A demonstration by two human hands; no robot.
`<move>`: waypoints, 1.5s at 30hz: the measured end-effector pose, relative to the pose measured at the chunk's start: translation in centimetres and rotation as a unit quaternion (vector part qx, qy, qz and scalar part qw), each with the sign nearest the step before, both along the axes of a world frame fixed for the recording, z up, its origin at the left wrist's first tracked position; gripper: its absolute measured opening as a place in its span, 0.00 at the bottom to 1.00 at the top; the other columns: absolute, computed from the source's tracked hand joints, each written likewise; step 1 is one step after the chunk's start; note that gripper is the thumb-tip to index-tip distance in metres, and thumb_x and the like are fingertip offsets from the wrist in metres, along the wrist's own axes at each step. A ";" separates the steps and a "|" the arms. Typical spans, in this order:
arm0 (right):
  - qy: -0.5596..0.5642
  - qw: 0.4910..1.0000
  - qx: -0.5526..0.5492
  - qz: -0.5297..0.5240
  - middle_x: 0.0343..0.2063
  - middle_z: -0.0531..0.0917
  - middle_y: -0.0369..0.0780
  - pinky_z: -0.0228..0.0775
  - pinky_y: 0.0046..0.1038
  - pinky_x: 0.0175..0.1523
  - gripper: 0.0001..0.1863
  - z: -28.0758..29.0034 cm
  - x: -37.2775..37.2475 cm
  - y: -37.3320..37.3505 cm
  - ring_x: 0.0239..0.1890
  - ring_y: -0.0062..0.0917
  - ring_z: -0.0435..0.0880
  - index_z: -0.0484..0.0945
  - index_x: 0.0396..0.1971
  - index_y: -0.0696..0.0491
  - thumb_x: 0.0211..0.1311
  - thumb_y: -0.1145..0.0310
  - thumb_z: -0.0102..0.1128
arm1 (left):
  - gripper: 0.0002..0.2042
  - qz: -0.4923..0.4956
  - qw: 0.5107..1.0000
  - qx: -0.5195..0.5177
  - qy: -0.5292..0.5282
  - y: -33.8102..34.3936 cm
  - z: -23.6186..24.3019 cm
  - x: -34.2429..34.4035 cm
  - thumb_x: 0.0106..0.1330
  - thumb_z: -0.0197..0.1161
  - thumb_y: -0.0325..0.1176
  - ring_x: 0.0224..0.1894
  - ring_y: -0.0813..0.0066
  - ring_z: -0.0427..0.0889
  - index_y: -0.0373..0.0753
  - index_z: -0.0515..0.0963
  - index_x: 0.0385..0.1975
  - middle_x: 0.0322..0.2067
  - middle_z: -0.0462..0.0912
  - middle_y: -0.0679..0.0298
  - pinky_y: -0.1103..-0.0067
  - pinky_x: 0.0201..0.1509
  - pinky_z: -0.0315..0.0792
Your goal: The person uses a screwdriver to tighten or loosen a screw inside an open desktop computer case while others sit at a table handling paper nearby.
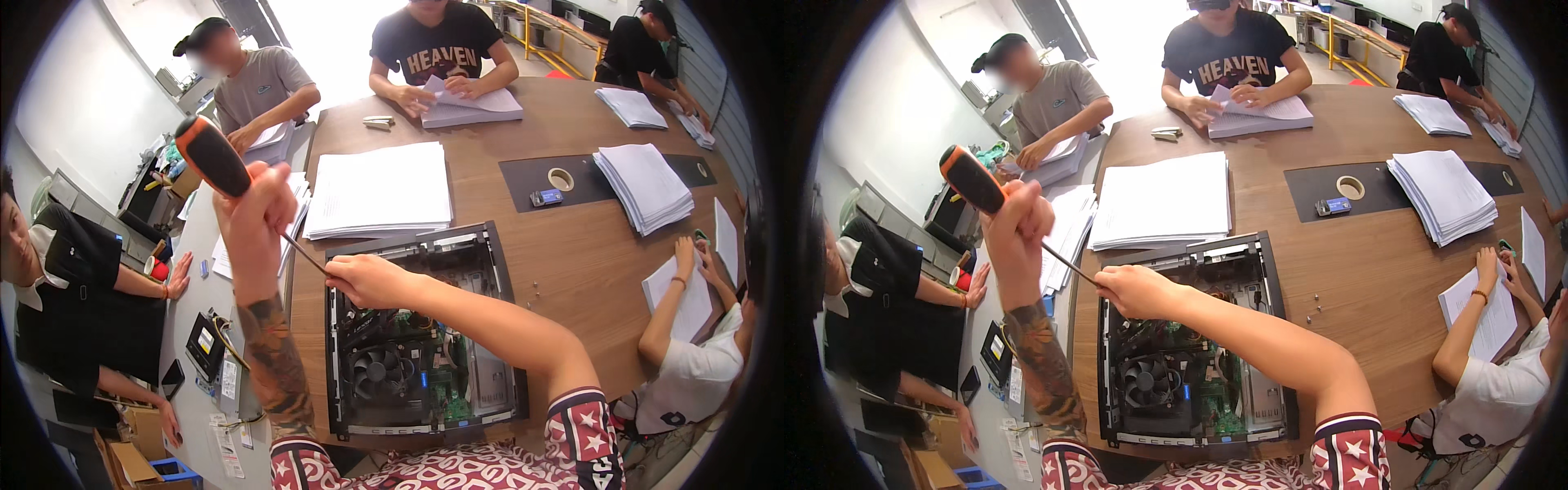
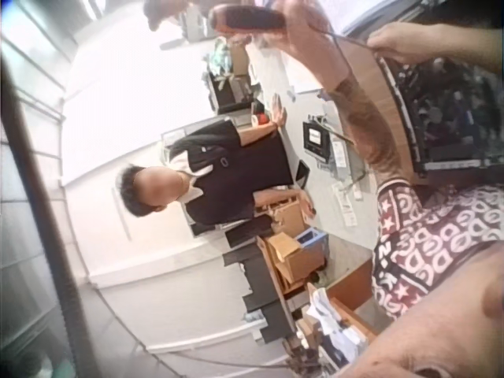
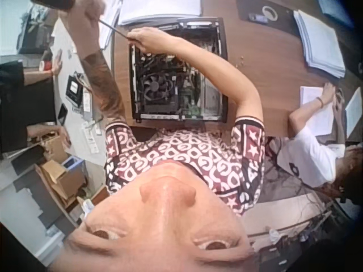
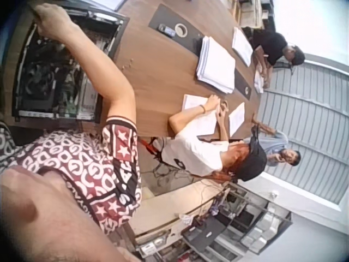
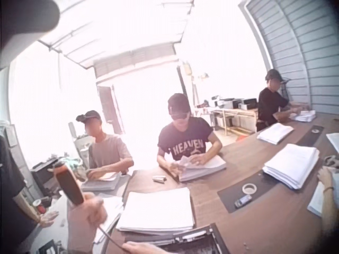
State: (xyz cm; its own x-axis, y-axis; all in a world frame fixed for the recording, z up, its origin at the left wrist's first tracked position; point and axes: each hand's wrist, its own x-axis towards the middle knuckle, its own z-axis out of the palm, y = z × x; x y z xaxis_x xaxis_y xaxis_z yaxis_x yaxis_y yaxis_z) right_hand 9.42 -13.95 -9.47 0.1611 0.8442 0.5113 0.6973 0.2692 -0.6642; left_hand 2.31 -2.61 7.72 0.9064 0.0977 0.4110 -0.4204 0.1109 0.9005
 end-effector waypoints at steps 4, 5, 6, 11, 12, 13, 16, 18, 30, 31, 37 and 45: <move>-0.005 0.999 -0.041 -0.031 0.33 0.78 0.49 0.71 0.46 0.42 0.09 0.5 -0.3 0.4 0.38 0.50 0.80 0.71 0.36 0.59 0.70 0.67 0.51 | 0.11 0.439 0.894 0.069 -0.055 -2.1 -0.2 1.1 0.63 0.67 0.29 0.15 0.85 0.67 0.38 0.74 0.21 0.14 0.70 0.73 0.81 0.23 0.63; -0.009 0.998 -0.046 -0.040 0.33 0.78 0.49 0.71 0.46 0.43 0.09 0.6 -0.1 0.3 0.38 0.50 0.79 0.70 0.36 0.59 0.70 0.67 0.51 | 0.10 0.423 0.894 0.143 -0.046 -1.6 -0.5 1.0 0.63 0.70 0.31 0.18 0.82 0.70 0.38 0.74 0.24 0.16 0.72 0.72 0.80 0.29 0.68; -0.017 0.998 -0.046 -0.036 0.33 0.78 0.49 0.71 0.46 0.43 0.09 0.7 0.2 0.0 0.38 0.50 0.79 0.70 0.36 0.59 0.70 0.67 0.51 | 0.11 0.333 0.930 0.150 -0.045 -1.5 -0.8 0.2 0.67 0.66 0.35 0.35 0.73 0.83 0.32 0.79 0.40 0.29 0.83 0.61 0.77 0.44 0.74; 0.008 0.998 -0.040 -0.049 0.34 0.78 0.51 0.71 0.46 0.47 0.09 0.6 0.7 -0.1 0.41 0.50 0.79 0.70 0.35 0.60 0.70 0.68 0.51 | 0.22 0.137 0.985 0.095 -0.041 0.5 -2.7 -3.0 0.73 0.55 0.32 0.59 0.63 0.78 0.32 0.67 0.65 0.55 0.79 0.49 0.72 0.64 0.68; 0.007 0.997 -0.060 -0.056 0.35 0.79 0.51 0.70 0.46 0.48 0.10 0.6 1.0 0.0 0.43 0.51 0.79 0.70 0.36 0.60 0.70 0.68 0.51 | 0.22 0.146 0.980 0.135 0.005 0.7 -3.7 -3.3 0.73 0.54 0.29 0.59 0.64 0.78 0.32 0.66 0.65 0.55 0.79 0.50 0.71 0.63 0.69; 0.008 0.998 -0.038 -0.048 0.34 0.79 0.52 0.70 0.47 0.48 0.10 0.4 0.9 0.5 0.43 0.52 0.79 0.70 0.35 0.60 0.70 0.67 0.51 | 0.23 0.162 0.970 0.174 0.053 0.7 -4.4 -4.1 0.72 0.53 0.27 0.58 0.64 0.78 0.31 0.65 0.66 0.55 0.79 0.51 0.71 0.63 0.70; 0.030 0.998 -0.047 -0.038 0.35 0.80 0.54 0.70 0.47 0.47 0.10 1.1 0.8 0.5 0.42 0.52 0.79 0.72 0.36 0.59 0.70 0.66 0.51 | 0.19 0.153 0.970 0.165 0.092 0.9 -6.6 -4.3 0.70 0.55 0.23 0.55 0.68 0.80 0.30 0.72 0.60 0.51 0.82 0.53 0.74 0.60 0.73; 0.034 0.998 -0.046 -0.035 0.35 0.81 0.52 0.71 0.45 0.47 0.09 0.3 1.4 0.3 0.42 0.50 0.80 0.74 0.38 0.58 0.69 0.68 0.52 | 0.17 0.167 0.966 0.167 0.107 0.8 -7.4 -3.4 0.69 0.56 0.24 0.53 0.68 0.82 0.30 0.76 0.57 0.48 0.84 0.53 0.75 0.57 0.74; 0.025 0.998 -0.064 -0.011 0.31 0.81 0.50 0.72 0.42 0.43 0.10 1.1 0.4 0.3 0.36 0.45 0.81 0.74 0.37 0.59 0.68 0.67 0.57 | 0.07 0.319 0.928 0.176 0.077 0.1 -8.6 -3.5 0.62 0.68 0.23 0.38 0.73 0.86 0.28 0.82 0.38 0.33 0.87 0.57 0.77 0.46 0.79; 0.025 0.998 -0.065 -0.012 0.31 0.81 0.50 0.72 0.42 0.43 0.10 0.9 0.5 0.4 0.36 0.45 0.81 0.74 0.37 0.59 0.68 0.67 0.57 | 0.07 0.265 0.956 0.105 0.075 -0.2 -8.5 -3.6 0.61 0.69 0.23 0.37 0.73 0.86 0.28 0.82 0.37 0.32 0.87 0.58 0.78 0.45 0.79; 0.027 0.999 -0.039 -0.012 0.33 0.80 0.46 0.73 0.39 0.41 0.12 0.9 0.2 0.4 0.34 0.39 0.82 0.75 0.36 0.59 0.66 0.64 0.60 | 0.10 0.222 0.963 0.109 0.109 0.9 -9.6 -4.2 0.62 0.69 0.24 0.35 0.74 0.86 0.29 0.82 0.41 0.31 0.87 0.59 0.79 0.46 0.78; 0.008 0.999 0.005 -0.037 0.32 0.78 0.42 0.73 0.37 0.36 0.09 0.2 -0.2 0.7 0.30 0.37 0.81 0.77 0.31 0.56 0.63 0.66 0.64 | 0.15 0.235 0.957 0.156 0.066 0.6 -9.3 -4.8 0.65 0.67 0.30 0.42 0.74 0.85 0.30 0.80 0.49 0.37 0.87 0.57 0.79 0.47 0.77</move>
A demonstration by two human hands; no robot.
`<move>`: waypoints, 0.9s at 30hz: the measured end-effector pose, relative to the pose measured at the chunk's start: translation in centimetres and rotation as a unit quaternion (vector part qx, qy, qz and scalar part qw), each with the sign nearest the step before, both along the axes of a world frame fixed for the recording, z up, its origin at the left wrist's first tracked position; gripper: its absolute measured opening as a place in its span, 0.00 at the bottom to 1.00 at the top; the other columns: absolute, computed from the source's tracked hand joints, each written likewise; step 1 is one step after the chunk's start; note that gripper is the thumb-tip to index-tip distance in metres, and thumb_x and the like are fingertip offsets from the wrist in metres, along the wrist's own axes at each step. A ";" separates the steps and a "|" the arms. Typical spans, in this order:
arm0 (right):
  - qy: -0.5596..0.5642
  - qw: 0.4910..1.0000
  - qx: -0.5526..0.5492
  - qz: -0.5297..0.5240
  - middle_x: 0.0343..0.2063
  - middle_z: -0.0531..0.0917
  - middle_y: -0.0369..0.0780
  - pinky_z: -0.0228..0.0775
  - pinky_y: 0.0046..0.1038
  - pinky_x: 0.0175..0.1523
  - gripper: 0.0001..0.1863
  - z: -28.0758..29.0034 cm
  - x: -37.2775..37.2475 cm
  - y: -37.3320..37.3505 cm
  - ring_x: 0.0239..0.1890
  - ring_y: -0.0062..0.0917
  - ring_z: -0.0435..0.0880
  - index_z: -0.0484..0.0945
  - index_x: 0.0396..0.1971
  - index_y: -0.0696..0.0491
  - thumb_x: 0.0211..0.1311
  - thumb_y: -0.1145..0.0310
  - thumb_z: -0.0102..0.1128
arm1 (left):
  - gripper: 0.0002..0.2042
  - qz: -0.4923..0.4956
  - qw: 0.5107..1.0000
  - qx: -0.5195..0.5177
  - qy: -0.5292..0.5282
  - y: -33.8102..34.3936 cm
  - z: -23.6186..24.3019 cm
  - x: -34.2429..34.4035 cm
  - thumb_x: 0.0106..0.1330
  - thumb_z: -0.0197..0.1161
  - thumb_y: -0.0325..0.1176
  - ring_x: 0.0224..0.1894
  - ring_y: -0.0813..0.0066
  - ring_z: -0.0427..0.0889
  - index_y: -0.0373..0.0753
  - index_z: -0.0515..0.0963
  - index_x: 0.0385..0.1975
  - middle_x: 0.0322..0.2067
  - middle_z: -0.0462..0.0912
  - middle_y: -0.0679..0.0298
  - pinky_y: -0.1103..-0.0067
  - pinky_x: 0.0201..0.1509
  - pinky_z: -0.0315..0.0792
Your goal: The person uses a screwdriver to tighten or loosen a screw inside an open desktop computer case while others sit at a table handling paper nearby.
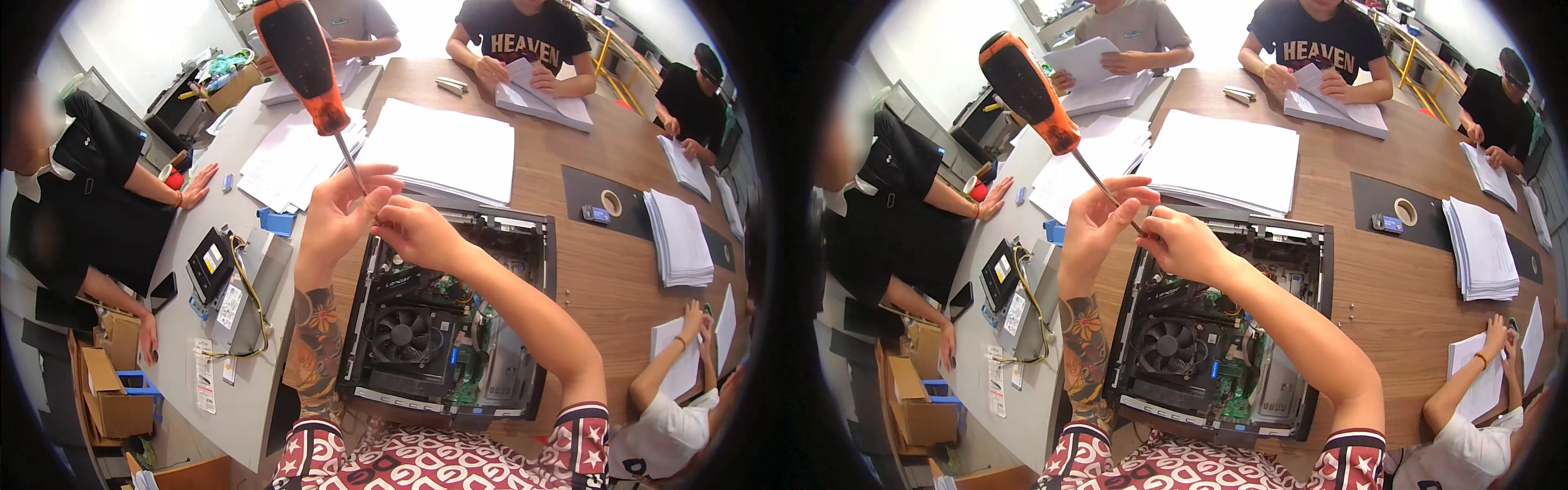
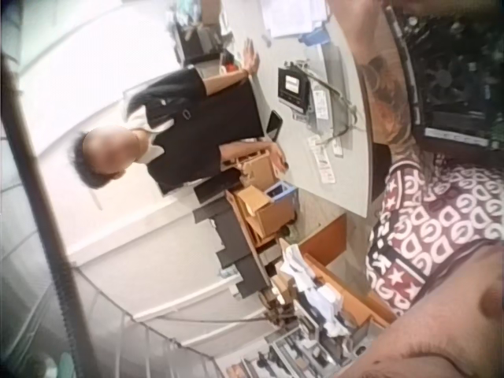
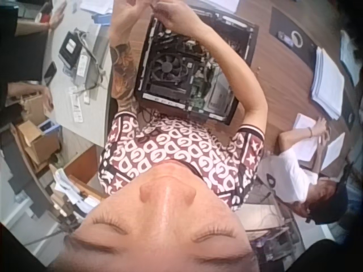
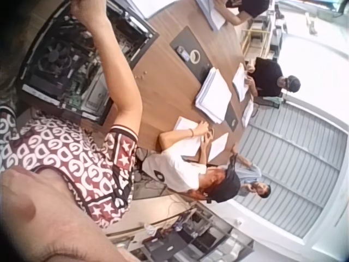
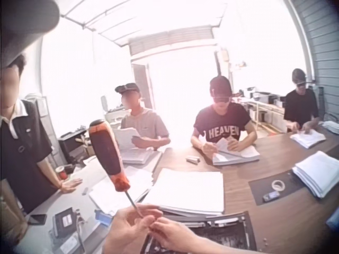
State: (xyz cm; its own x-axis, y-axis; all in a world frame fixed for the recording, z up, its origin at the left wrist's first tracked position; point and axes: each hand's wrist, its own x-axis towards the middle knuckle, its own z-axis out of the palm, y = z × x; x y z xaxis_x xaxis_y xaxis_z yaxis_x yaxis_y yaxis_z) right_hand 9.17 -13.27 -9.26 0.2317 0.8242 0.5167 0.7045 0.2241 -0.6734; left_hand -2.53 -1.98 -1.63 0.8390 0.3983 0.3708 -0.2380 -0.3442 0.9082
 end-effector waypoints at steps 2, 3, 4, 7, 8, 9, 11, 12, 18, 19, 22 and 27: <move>-0.003 1.000 0.020 0.001 0.31 0.78 0.43 0.73 0.37 0.35 0.09 0.2 0.0 0.0 0.29 0.37 0.81 0.77 0.30 0.56 0.63 0.66 0.64 | 0.15 -0.072 0.995 -0.068 -0.029 -0.2 0.7 -0.4 0.68 0.63 0.29 0.45 0.73 0.84 0.30 0.78 0.51 0.40 0.87 0.56 0.77 0.51 0.77; 0.003 1.000 0.002 0.000 0.31 0.78 0.43 0.73 0.37 0.36 0.09 0.4 0.0 -0.1 0.28 0.37 0.81 0.77 0.31 0.56 0.63 0.66 0.64 | 0.15 -0.073 0.995 -0.067 -0.028 -0.3 0.9 -0.6 0.68 0.63 0.29 0.45 0.73 0.84 0.30 0.78 0.51 0.40 0.87 0.56 0.77 0.51 0.77; 0.007 1.000 -0.017 -0.003 0.31 0.78 0.43 0.73 0.37 0.36 0.09 0.5 0.0 -0.2 0.28 0.37 0.81 0.78 0.31 0.56 0.63 0.66 0.64 | 0.13 -0.078 0.994 -0.069 -0.020 -0.3 0.9 -0.7 0.68 0.61 0.27 0.44 0.73 0.85 0.29 0.79 0.50 0.39 0.87 0.56 0.76 0.52 0.76; 0.020 0.999 -0.028 -0.006 0.31 0.78 0.43 0.73 0.37 0.36 0.10 0.3 0.0 -0.2 0.28 0.37 0.81 0.78 0.31 0.56 0.63 0.65 0.64 | 0.11 -0.054 0.996 -0.065 0.004 0.5 0.2 -0.8 0.68 0.60 0.23 0.43 0.72 0.85 0.29 0.80 0.47 0.37 0.87 0.55 0.76 0.55 0.76; 0.020 0.999 -0.028 -0.005 0.31 0.78 0.43 0.73 0.37 0.36 0.10 0.5 -0.1 -0.3 0.28 0.37 0.81 0.78 0.31 0.56 0.63 0.65 0.64 | 0.10 -0.025 0.998 -0.059 0.020 0.8 -0.2 -0.8 0.67 0.60 0.23 0.42 0.71 0.86 0.29 0.80 0.46 0.36 0.87 0.55 0.76 0.55 0.75; 0.026 0.999 -0.030 -0.004 0.32 0.78 0.43 0.74 0.37 0.36 0.10 0.8 -0.2 -0.3 0.28 0.37 0.81 0.78 0.32 0.56 0.63 0.64 0.64 | 0.10 -0.024 0.998 -0.059 0.020 1.0 -0.3 -0.8 0.67 0.60 0.23 0.42 0.71 0.86 0.29 0.80 0.46 0.36 0.87 0.55 0.76 0.55 0.75; 0.034 0.999 -0.033 -0.005 0.32 0.79 0.43 0.74 0.37 0.36 0.11 0.8 -0.2 -0.4 0.28 0.37 0.81 0.78 0.32 0.56 0.63 0.63 0.64 | 0.10 0.007 1.000 -0.015 0.018 1.3 -0.7 -0.5 0.65 0.65 0.24 0.41 0.71 0.86 0.29 0.81 0.44 0.34 0.87 0.55 0.76 0.52 0.77; 0.030 0.999 -0.029 -0.002 0.32 0.79 0.43 0.74 0.37 0.36 0.11 0.7 -0.1 -0.4 0.28 0.37 0.81 0.78 0.32 0.56 0.62 0.63 0.66 | 0.10 0.007 1.000 -0.015 0.019 1.2 -0.7 -0.5 0.65 0.65 0.24 0.41 0.71 0.86 0.29 0.81 0.44 0.34 0.87 0.55 0.76 0.52 0.77; 0.029 1.000 0.003 -0.006 0.29 0.79 0.43 0.74 0.37 0.36 0.11 -0.1 0.2 0.1 0.29 0.38 0.81 0.79 0.30 0.56 0.60 0.64 0.68 | 0.12 0.010 0.999 -0.037 -0.002 0.3 0.0 -0.5 0.64 0.68 0.27 0.41 0.71 0.86 0.28 0.81 0.45 0.36 0.87 0.55 0.77 0.50 0.78; 0.024 1.000 0.003 -0.004 0.28 0.79 0.43 0.73 0.37 0.36 0.11 0.0 0.2 0.1 0.29 0.39 0.81 0.79 0.29 0.57 0.60 0.65 0.68 | 0.13 -0.010 0.998 -0.056 -0.010 0.3 0.1 -0.6 0.64 0.67 0.27 0.41 0.71 0.86 0.28 0.80 0.45 0.36 0.87 0.55 0.78 0.49 0.78; 0.029 0.999 0.019 -0.006 0.29 0.79 0.44 0.73 0.37 0.36 0.10 -0.3 0.3 0.2 0.29 0.39 0.81 0.80 0.29 0.57 0.60 0.65 0.67 | 0.13 -0.029 0.997 -0.075 -0.008 0.4 0.1 -0.7 0.64 0.67 0.26 0.42 0.71 0.86 0.28 0.80 0.46 0.36 0.87 0.55 0.78 0.48 0.79; 0.044 0.999 0.004 -0.001 0.28 0.79 0.44 0.73 0.37 0.35 0.10 0.2 0.0 -0.1 0.29 0.39 0.80 0.80 0.30 0.58 0.60 0.66 0.67 | 0.12 0.022 0.998 -0.059 -0.004 1.2 -1.0 -0.4 0.61 0.69 0.23 0.42 0.71 0.86 0.28 0.80 0.44 0.36 0.87 0.54 0.78 0.48 0.79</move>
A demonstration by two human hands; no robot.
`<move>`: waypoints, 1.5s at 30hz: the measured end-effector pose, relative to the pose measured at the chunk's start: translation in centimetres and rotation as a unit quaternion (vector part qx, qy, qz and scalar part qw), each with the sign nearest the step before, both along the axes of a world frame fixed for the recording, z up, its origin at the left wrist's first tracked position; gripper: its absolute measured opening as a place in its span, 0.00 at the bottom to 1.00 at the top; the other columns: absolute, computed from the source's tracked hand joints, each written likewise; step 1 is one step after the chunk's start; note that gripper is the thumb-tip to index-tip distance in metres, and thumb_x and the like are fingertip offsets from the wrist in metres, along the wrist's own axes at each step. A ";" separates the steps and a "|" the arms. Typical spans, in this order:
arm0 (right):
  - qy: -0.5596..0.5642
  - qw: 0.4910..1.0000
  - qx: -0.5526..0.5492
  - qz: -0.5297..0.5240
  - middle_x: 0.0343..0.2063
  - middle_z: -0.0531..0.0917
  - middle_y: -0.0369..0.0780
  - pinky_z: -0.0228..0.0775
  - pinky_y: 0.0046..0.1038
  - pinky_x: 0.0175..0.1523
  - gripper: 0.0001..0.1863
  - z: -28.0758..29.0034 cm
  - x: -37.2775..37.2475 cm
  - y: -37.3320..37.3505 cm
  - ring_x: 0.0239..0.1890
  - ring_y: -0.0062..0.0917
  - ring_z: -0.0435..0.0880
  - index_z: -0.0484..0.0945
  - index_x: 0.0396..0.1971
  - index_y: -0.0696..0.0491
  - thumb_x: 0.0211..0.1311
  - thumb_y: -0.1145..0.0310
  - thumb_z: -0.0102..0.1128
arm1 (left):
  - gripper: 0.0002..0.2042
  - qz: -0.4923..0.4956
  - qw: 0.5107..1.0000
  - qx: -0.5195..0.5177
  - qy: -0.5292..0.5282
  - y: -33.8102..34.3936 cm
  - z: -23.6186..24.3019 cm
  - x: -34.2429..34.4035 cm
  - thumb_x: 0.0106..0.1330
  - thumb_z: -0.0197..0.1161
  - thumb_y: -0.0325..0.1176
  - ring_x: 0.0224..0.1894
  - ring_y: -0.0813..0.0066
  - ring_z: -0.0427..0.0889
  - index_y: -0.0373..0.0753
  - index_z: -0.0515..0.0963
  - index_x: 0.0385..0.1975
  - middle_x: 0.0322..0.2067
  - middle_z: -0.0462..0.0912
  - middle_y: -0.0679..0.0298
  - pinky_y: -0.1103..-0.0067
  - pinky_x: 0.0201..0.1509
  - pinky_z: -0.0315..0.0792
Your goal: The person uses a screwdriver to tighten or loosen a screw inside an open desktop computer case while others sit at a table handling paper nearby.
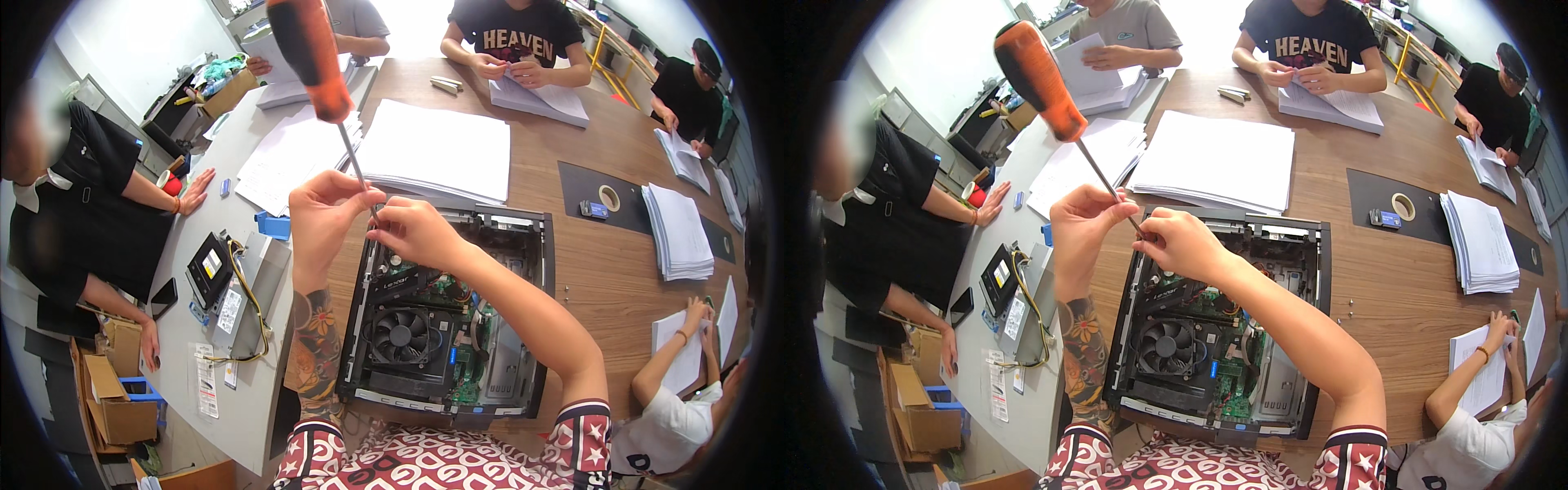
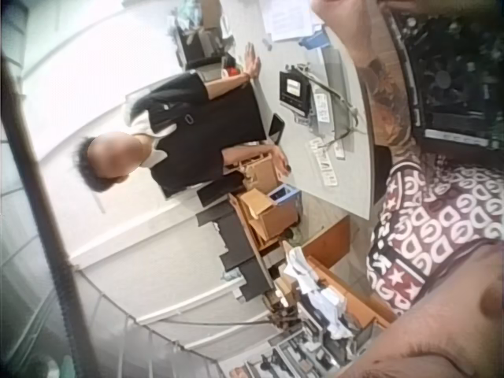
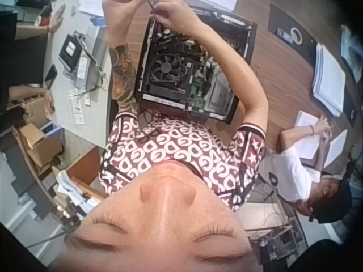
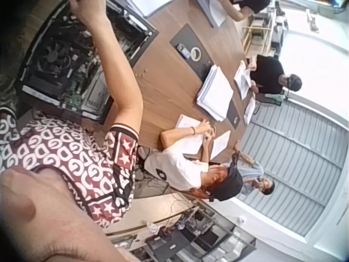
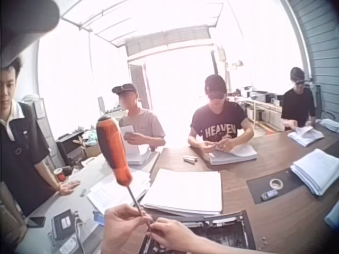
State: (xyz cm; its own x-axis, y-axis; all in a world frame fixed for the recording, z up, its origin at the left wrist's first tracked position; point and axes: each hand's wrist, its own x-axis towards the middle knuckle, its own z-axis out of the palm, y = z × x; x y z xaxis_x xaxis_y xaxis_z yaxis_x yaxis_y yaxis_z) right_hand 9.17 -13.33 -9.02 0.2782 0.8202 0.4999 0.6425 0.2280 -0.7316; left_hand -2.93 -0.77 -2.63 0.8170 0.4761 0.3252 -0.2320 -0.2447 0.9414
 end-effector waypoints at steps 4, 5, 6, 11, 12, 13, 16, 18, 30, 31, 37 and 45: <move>0.017 1.000 -0.002 0.007 0.29 0.79 0.44 0.73 0.36 0.36 0.10 0.1 -0.1 0.0 0.29 0.38 0.81 0.80 0.31 0.59 0.59 0.68 0.67 | 0.13 0.051 0.997 0.047 -0.014 -0.8 0.6 0.5 0.59 0.71 0.23 0.45 0.70 0.85 0.28 0.80 0.44 0.37 0.87 0.54 0.78 0.49 0.78; 0.017 1.000 -0.003 0.006 0.29 0.79 0.44 0.73 0.36 0.36 0.10 -0.2 0.0 0.0 0.29 0.38 0.81 0.80 0.31 0.59 0.59 0.68 0.67 | 0.14 0.052 0.997 0.052 -0.026 -1.0 0.7 0.6 0.60 0.71 0.24 0.46 0.70 0.85 0.29 0.80 0.45 0.37 0.87 0.54 0.78 0.50 0.78; 0.001 1.000 0.006 0.000 0.29 0.79 0.44 0.74 0.36 0.36 0.09 -0.4 0.2 0.1 0.29 0.38 0.81 0.81 0.31 0.59 0.59 0.68 0.67 | 0.14 0.051 0.997 0.051 -0.026 -1.2 0.8 0.7 0.60 0.71 0.24 0.46 0.70 0.85 0.29 0.80 0.45 0.37 0.87 0.54 0.78 0.50 0.78; 0.008 1.000 0.004 -0.004 0.30 0.79 0.44 0.74 0.36 0.36 0.09 -0.2 0.3 0.0 0.29 0.38 0.81 0.80 0.31 0.59 0.60 0.69 0.67 | 0.14 -0.015 0.999 -0.010 -0.033 -1.2 0.9 0.4 0.65 0.67 0.27 0.46 0.70 0.85 0.28 0.79 0.47 0.39 0.87 0.53 0.77 0.52 0.78; 0.006 1.000 0.004 -0.004 0.30 0.79 0.44 0.74 0.36 0.37 0.09 -0.3 0.3 0.0 0.29 0.38 0.81 0.80 0.31 0.59 0.60 0.69 0.67 | 0.14 -0.015 0.999 -0.010 -0.032 -1.2 0.8 0.4 0.65 0.67 0.27 0.46 0.70 0.85 0.28 0.79 0.47 0.39 0.87 0.53 0.77 0.52 0.78; 0.004 1.000 0.004 -0.003 0.30 0.79 0.44 0.74 0.36 0.37 0.09 -0.3 0.3 0.1 0.30 0.38 0.81 0.80 0.31 0.59 0.60 0.69 0.67 | 0.13 -0.008 1.000 -0.009 -0.019 -1.1 0.7 0.4 0.64 0.67 0.27 0.46 0.70 0.85 0.28 0.80 0.47 0.38 0.87 0.53 0.76 0.52 0.78; 0.007 1.000 -0.005 -0.004 0.30 0.79 0.44 0.74 0.36 0.37 0.09 -0.4 0.2 0.2 0.29 0.38 0.81 0.80 0.32 0.59 0.60 0.68 0.67 | 0.13 0.004 1.000 0.007 -0.007 -0.4 0.0 0.4 0.64 0.67 0.26 0.46 0.70 0.85 0.29 0.79 0.47 0.38 0.87 0.55 0.76 0.52 0.77; -0.005 1.000 -0.002 -0.001 0.30 0.79 0.45 0.74 0.36 0.36 0.09 -0.4 0.2 0.1 0.29 0.38 0.81 0.80 0.32 0.59 0.60 0.68 0.67 | 0.14 0.010 1.000 0.021 -0.009 0.0 -0.6 0.4 0.64 0.67 0.26 0.46 0.70 0.85 0.29 0.79 0.48 0.39 0.86 0.55 0.76 0.52 0.77; 0.015 1.000 -0.007 0.013 0.32 0.80 0.46 0.75 0.36 0.40 0.10 -0.3 0.2 0.1 0.33 0.39 0.82 0.80 0.35 0.60 0.63 0.68 0.64 | 0.13 -0.046 0.997 0.059 -0.020 -0.2 0.1 0.2 0.65 0.63 0.23 0.47 0.71 0.84 0.29 0.80 0.49 0.42 0.86 0.56 0.76 0.54 0.76; 0.012 1.000 -0.001 0.015 0.34 0.80 0.46 0.75 0.37 0.42 0.10 -0.4 0.4 0.0 0.35 0.40 0.83 0.80 0.35 0.61 0.63 0.68 0.63 | 0.13 -0.048 0.997 0.058 -0.020 -0.5 0.2 0.4 0.65 0.63 0.23 0.47 0.71 0.84 0.29 0.80 0.49 0.42 0.86 0.56 0.76 0.54 0.76; -0.038 0.999 -0.004 0.014 0.40 0.80 0.49 0.73 0.41 0.49 0.11 0.0 0.8 0.2 0.43 0.46 0.81 0.76 0.40 0.60 0.66 0.67 0.60 | 0.11 -0.068 0.996 0.050 -0.010 -1.8 0.5 1.1 0.66 0.61 0.22 0.45 0.71 0.85 0.28 0.80 0.47 0.40 0.86 0.56 0.77 0.51 0.78; -0.035 0.997 -0.065 0.001 0.39 0.80 0.51 0.73 0.43 0.48 0.14 0.2 0.9 0.1 0.42 0.47 0.81 0.74 0.42 0.61 0.67 0.65 0.59 | 0.12 0.073 0.989 0.124 -0.027 -0.2 -1.5 1.7 0.64 0.62 0.20 0.42 0.74 0.86 0.32 0.81 0.46 0.36 0.87 0.59 0.79 0.46 0.78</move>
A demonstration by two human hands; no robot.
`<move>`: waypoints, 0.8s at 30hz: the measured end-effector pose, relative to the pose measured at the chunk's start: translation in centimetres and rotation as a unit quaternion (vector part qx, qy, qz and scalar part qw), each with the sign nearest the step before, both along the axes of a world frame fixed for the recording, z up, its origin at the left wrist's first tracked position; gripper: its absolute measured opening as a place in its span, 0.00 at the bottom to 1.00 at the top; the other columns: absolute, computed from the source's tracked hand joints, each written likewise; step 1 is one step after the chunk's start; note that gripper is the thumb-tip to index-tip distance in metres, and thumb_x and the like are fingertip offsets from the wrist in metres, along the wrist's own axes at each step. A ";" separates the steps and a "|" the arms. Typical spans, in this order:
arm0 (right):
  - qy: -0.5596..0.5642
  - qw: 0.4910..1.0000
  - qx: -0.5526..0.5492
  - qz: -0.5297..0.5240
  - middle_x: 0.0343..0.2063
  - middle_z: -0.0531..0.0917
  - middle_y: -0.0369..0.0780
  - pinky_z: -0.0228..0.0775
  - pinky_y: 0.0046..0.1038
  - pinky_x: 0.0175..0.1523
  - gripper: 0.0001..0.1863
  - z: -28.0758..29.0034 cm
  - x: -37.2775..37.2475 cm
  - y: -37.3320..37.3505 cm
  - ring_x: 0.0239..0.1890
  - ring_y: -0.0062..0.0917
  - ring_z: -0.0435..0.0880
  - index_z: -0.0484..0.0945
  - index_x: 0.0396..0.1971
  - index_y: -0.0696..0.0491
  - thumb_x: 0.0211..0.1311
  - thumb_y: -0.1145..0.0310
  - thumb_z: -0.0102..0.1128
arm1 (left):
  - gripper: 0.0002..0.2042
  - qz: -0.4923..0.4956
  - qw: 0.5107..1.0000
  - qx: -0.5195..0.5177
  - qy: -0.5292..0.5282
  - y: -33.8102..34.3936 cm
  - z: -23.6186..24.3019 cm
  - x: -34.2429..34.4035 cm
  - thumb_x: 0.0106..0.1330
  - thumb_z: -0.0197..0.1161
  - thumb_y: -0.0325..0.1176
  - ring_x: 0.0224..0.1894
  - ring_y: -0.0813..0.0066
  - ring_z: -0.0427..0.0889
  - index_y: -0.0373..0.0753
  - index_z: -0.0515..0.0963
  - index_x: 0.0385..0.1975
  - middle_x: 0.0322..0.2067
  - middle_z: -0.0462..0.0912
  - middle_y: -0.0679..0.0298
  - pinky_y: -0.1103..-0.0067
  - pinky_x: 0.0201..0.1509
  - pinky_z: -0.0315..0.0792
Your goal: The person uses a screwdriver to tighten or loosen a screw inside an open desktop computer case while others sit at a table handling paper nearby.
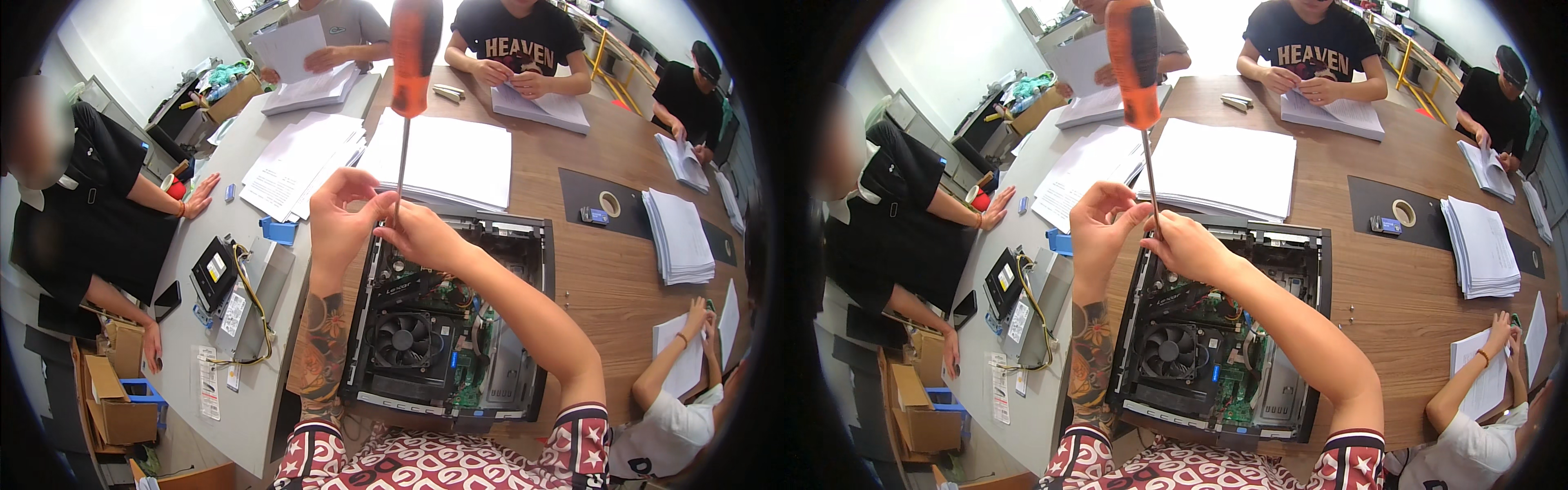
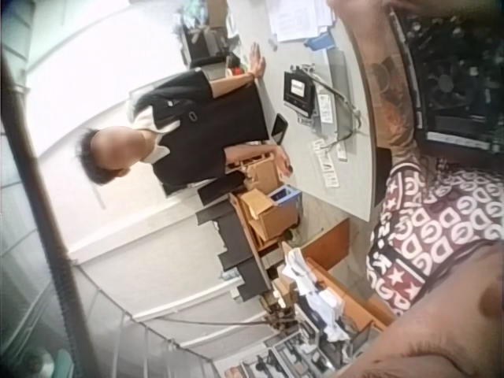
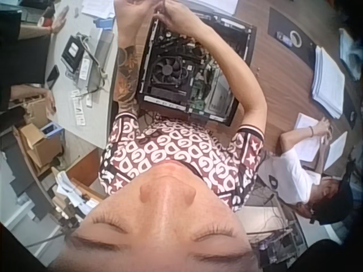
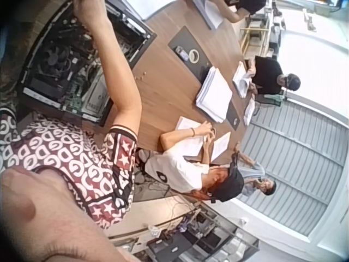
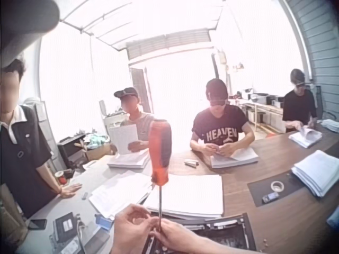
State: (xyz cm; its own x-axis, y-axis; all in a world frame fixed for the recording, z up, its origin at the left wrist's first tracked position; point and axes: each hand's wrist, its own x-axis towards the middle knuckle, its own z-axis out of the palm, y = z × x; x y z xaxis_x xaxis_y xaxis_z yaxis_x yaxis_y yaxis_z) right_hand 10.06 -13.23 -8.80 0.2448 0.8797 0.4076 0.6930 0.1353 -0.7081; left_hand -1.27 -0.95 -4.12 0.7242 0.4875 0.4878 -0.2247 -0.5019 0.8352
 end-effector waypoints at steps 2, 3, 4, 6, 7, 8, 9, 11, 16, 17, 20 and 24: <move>0.019 1.000 0.013 0.007 0.38 0.80 0.51 0.73 0.43 0.48 0.14 0.2 0.1 -0.1 0.42 0.47 0.81 0.74 0.41 0.61 0.68 0.65 0.59 | 0.13 -0.006 1.000 0.013 -0.010 -1.3 1.3 0.2 0.64 0.63 0.21 0.44 0.73 0.85 0.31 0.80 0.48 0.39 0.86 0.58 0.78 0.48 0.77; 0.008 1.000 -0.006 0.005 0.38 0.80 0.51 0.73 0.43 0.48 0.14 0.4 0.2 -0.2 0.42 0.47 0.81 0.74 0.40 0.62 0.68 0.64 0.58 | 0.14 -0.012 0.999 0.026 -0.020 -1.8 1.7 0.3 0.65 0.64 0.22 0.46 0.71 0.85 0.29 0.79 0.50 0.41 0.86 0.57 0.77 0.51 0.77; -0.004 1.000 -0.024 0.004 0.37 0.80 0.51 0.73 0.43 0.47 0.15 0.5 0.3 -0.3 0.41 0.47 0.81 0.73 0.40 0.62 0.69 0.62 0.58 | 0.14 -0.011 0.999 0.027 -0.020 -1.8 1.6 0.2 0.65 0.64 0.22 0.46 0.71 0.85 0.29 0.79 0.50 0.41 0.86 0.57 0.77 0.51 0.77; -0.021 0.998 -0.061 -0.002 0.37 0.81 0.51 0.74 0.43 0.46 0.16 0.4 0.3 -0.2 0.41 0.47 0.81 0.73 0.40 0.62 0.69 0.61 0.57 | 0.14 -0.126 0.992 -0.021 0.021 -1.7 1.4 0.1 0.65 0.64 0.23 0.46 0.70 0.84 0.29 0.78 0.51 0.42 0.86 0.56 0.76 0.52 0.76; -0.036 0.994 -0.098 -0.008 0.37 0.81 0.51 0.74 0.43 0.46 0.17 0.5 0.1 -0.1 0.41 0.47 0.82 0.73 0.39 0.62 0.70 0.60 0.56 | 0.15 -0.149 0.988 -0.011 0.037 -1.4 1.2 0.1 0.63 0.66 0.22 0.46 0.72 0.84 0.29 0.79 0.50 0.41 0.86 0.55 0.77 0.49 0.77; -0.036 0.995 -0.098 -0.007 0.37 0.81 0.51 0.74 0.43 0.46 0.17 0.7 -0.1 -0.1 0.41 0.47 0.82 0.73 0.39 0.62 0.70 0.60 0.56 | 0.15 -0.149 0.988 -0.011 0.037 -1.3 1.1 0.0 0.63 0.66 0.22 0.46 0.72 0.84 0.29 0.79 0.50 0.41 0.86 0.55 0.77 0.49 0.77; -0.051 0.995 -0.089 -0.018 0.36 0.81 0.51 0.74 0.44 0.45 0.17 0.9 -0.4 -0.1 0.40 0.47 0.82 0.73 0.40 0.61 0.70 0.59 0.56 | 0.14 -0.110 0.992 -0.051 0.047 -1.2 1.0 -0.1 0.62 0.67 0.21 0.45 0.74 0.84 0.30 0.79 0.48 0.39 0.86 0.55 0.78 0.48 0.77; -0.067 0.994 -0.080 -0.030 0.36 0.81 0.51 0.74 0.44 0.44 0.18 1.1 -0.5 -0.3 0.39 0.48 0.82 0.72 0.40 0.61 0.70 0.58 0.56 | 0.14 -0.072 0.992 -0.090 0.056 -1.3 1.1 -0.2 0.61 0.68 0.21 0.44 0.75 0.84 0.30 0.80 0.47 0.37 0.86 0.56 0.78 0.46 0.78; -0.057 0.998 -0.011 0.000 0.35 0.81 0.50 0.74 0.45 0.41 0.14 -0.2 -0.4 0.0 0.36 0.47 0.82 0.70 0.41 0.58 0.69 0.62 0.57 | 0.14 0.046 0.998 -0.029 -0.028 -1.7 1.4 0.2 0.60 0.72 0.24 0.40 0.76 0.84 0.31 0.79 0.45 0.32 0.84 0.60 0.79 0.43 0.77; -0.057 0.998 -0.011 0.001 0.35 0.81 0.50 0.74 0.45 0.41 0.14 -0.2 -0.5 0.1 0.36 0.47 0.82 0.70 0.41 0.58 0.69 0.62 0.57 | 0.14 0.047 0.998 -0.029 -0.028 -1.7 1.4 0.1 0.60 0.72 0.24 0.40 0.76 0.84 0.31 0.79 0.45 0.32 0.84 0.60 0.79 0.43 0.77; -0.041 0.999 0.009 0.002 0.32 0.81 0.49 0.73 0.44 0.40 0.12 -0.4 -0.6 0.3 0.36 0.47 0.82 0.70 0.39 0.59 0.69 0.64 0.57 | 0.15 -0.019 0.998 -0.050 -0.025 -1.5 1.5 0.0 0.62 0.70 0.27 0.41 0.74 0.84 0.31 0.78 0.47 0.35 0.84 0.58 0.78 0.46 0.77; -0.046 0.998 0.044 -0.003 0.29 0.80 0.50 0.72 0.44 0.39 0.12 -1.0 -0.2 0.4 0.35 0.48 0.81 0.71 0.36 0.60 0.69 0.65 0.56 | 0.15 -0.059 0.996 -0.063 0.006 -1.8 1.9 -0.3 0.67 0.64 0.29 0.45 0.70 0.84 0.30 0.78 0.50 0.39 0.85 0.56 0.75 0.51 0.76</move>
